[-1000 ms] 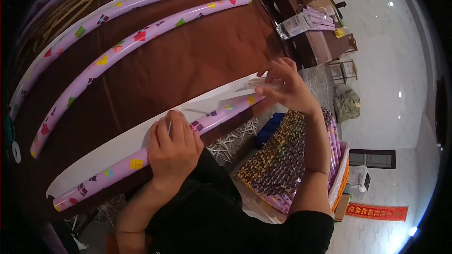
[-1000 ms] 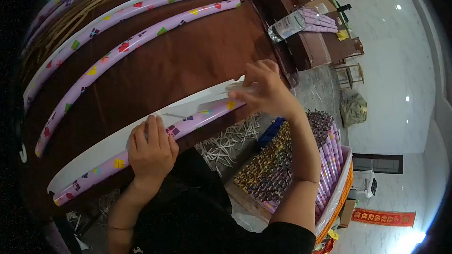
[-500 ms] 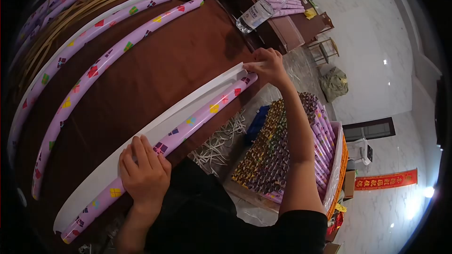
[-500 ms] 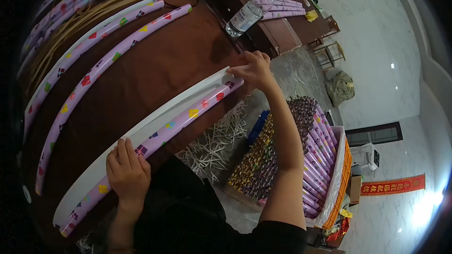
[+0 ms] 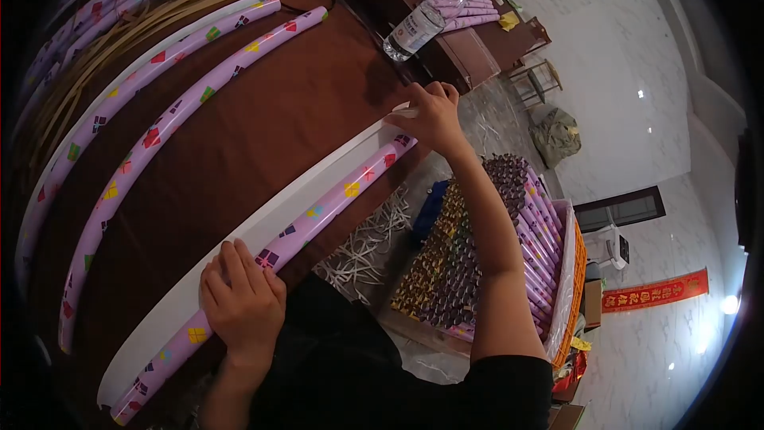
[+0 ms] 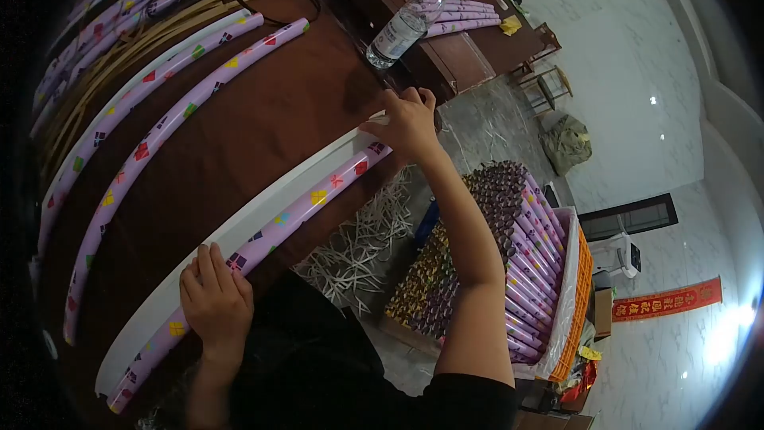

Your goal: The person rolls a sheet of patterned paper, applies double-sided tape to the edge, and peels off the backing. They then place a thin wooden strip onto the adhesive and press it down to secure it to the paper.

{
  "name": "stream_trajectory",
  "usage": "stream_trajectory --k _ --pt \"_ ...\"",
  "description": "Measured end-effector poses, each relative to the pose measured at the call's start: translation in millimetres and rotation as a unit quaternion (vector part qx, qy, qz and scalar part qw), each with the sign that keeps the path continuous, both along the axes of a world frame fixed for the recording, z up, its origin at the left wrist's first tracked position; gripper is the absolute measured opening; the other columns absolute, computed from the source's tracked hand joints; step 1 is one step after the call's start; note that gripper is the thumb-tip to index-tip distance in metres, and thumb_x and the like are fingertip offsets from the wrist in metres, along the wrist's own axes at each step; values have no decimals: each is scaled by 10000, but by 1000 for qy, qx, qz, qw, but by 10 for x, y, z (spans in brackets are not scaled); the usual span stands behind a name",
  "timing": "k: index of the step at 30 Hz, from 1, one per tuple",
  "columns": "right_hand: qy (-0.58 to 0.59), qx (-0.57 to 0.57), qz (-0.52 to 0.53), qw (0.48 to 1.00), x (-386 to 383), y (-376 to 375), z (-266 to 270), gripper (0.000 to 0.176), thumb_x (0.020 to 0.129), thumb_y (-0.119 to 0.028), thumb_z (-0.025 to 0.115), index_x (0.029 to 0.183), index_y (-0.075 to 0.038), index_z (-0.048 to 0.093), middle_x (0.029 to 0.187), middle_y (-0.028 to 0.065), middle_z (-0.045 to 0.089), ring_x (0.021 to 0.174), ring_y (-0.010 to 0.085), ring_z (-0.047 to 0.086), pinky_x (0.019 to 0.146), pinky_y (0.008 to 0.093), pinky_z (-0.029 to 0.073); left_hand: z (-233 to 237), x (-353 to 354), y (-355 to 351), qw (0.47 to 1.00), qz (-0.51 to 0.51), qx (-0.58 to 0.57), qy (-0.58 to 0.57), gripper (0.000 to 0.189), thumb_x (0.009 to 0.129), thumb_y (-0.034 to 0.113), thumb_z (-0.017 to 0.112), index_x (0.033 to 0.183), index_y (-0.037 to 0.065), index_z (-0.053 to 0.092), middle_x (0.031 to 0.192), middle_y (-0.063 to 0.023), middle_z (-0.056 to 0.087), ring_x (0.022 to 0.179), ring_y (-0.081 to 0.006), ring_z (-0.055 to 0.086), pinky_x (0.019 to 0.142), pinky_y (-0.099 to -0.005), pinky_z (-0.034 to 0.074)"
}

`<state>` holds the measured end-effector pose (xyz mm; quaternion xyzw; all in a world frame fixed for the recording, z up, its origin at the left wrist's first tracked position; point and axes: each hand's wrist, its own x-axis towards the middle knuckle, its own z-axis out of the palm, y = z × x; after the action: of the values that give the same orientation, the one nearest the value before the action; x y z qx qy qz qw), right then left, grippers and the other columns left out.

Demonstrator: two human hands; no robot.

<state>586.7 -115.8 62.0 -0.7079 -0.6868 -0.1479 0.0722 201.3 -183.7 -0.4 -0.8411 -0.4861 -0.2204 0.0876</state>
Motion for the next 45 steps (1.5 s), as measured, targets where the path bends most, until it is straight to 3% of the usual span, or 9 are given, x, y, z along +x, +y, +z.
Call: stream_trajectory --k 13,24,27,29,31,34,37,39,45 --pt "-41 5 -3 999 -104 5 -57 427 708 -414 785 906 -92 586 742 77 683 978 269 576 1052 539 271 -8 -8 -5 1000 -3 -7 -1 400 898 196 486 1135 -94 627 1191 -180 591 994 -337 574 890 -440 508" --pt "-89 11 -12 996 -157 -23 -89 446 740 -411 757 1012 -101 589 758 58 681 991 232 569 1082 522 246 90 -28 15 999 -18 -28 10 383 915 178 552 1198 -75 604 1236 -180 583 977 -317 566 871 -419 506" --pt "-97 20 -6 995 -125 -19 -118 465 745 -420 750 1043 -106 581 758 56 677 995 231 565 1084 530 242 324 11 138 997 -49 -39 40 341 885 213 570 1055 -70 656 1075 -153 626 910 -303 599 846 -419 516" --pt "-92 32 -3 995 -115 -31 -140 465 744 -423 748 1040 -108 579 761 53 676 992 234 567 1083 533 243 603 151 297 957 -40 -241 157 254 873 227 611 895 -16 682 962 -118 661 843 -284 633 775 -385 536" --pt "-90 46 4 995 -109 -27 -143 465 743 -426 747 1037 -109 576 765 51 676 988 236 568 1082 536 244 704 396 467 958 -95 -154 223 159 843 187 641 774 51 685 861 -96 702 779 -273 676 685 -355 552" --pt "-85 54 5 995 -112 -28 -161 463 722 -410 759 1016 -108 566 777 44 678 985 245 572 1080 540 250 742 1181 938 936 -264 -206 111 128 806 106 634 861 62 741 834 -128 734 840 -302 728 678 -405 578" --pt "-68 42 -1 997 -135 -40 -130 473 652 -354 787 977 -114 539 806 38 677 982 257 572 1074 548 254 667 2032 1277 931 -262 -247 61 171 815 115 637 942 86 749 965 -140 736 932 -310 718 741 -422 578" --pt "-76 53 9 996 -106 -31 -164 344 678 -267 742 928 -86 591 753 58 676 998 265 590 1066 545 276 674 2307 1307 939 -242 -239 49 169 815 131 647 947 95 747 982 -135 734 945 -311 712 770 -437 565" --pt "-33 75 22 996 -61 -57 -205 291 709 -215 684 944 -69 594 749 69 673 1011 277 585 1092 558 244 219 2398 1509 929 -273 -242 -68 212 788 84 628 988 69 698 1021 -149 697 1021 -341 648 877 -479 485"
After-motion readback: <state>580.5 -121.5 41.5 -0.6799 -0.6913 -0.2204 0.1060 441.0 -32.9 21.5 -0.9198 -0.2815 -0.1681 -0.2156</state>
